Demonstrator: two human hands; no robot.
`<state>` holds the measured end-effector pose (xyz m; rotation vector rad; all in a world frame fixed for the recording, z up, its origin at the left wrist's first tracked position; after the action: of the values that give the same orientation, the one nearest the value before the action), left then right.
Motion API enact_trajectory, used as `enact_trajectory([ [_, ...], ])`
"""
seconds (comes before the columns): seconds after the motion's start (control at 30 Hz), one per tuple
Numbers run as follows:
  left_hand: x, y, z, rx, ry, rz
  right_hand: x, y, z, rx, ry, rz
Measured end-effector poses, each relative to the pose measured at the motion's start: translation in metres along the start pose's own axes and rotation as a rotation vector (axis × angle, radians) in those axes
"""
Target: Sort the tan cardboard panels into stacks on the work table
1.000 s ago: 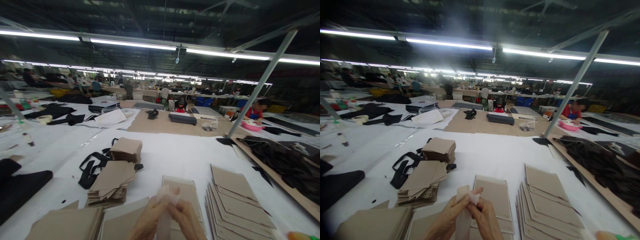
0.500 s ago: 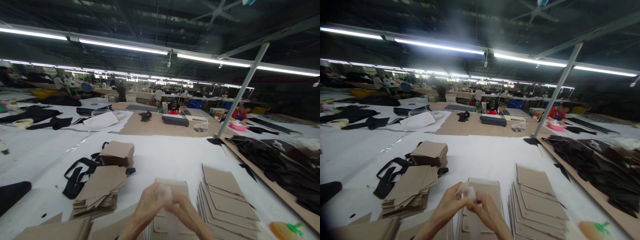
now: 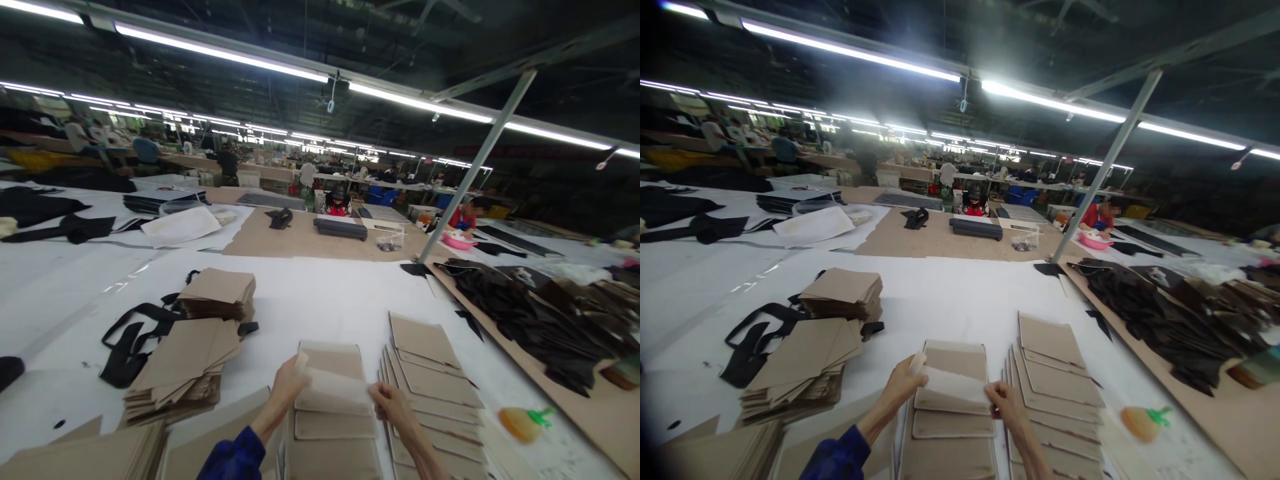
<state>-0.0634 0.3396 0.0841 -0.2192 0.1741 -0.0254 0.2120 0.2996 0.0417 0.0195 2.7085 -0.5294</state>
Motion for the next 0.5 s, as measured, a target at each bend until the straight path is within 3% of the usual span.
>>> enact_trajectory([
  [0.2,0.017,0.016,-0.052,-0.175,0.245,-0.091,-0.002,0.021,0.039,0.081,-0.056,0.092],
  [0.5,0.012,0.035,-0.088,-0.288,0.424,-0.096,0.004,0.055,0.071,0.058,-0.307,0.15],
])
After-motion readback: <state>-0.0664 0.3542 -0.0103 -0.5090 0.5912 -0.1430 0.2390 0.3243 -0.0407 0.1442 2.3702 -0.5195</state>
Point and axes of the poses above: each hand's wrist, its own y-axis towards the middle knuckle, its own x-axis out of the palm, z = x × y, the point moved 8 cm from there along y, towards the middle knuckle, and after that the axes turned 12 degrees about -y, right-handed, at the moved point
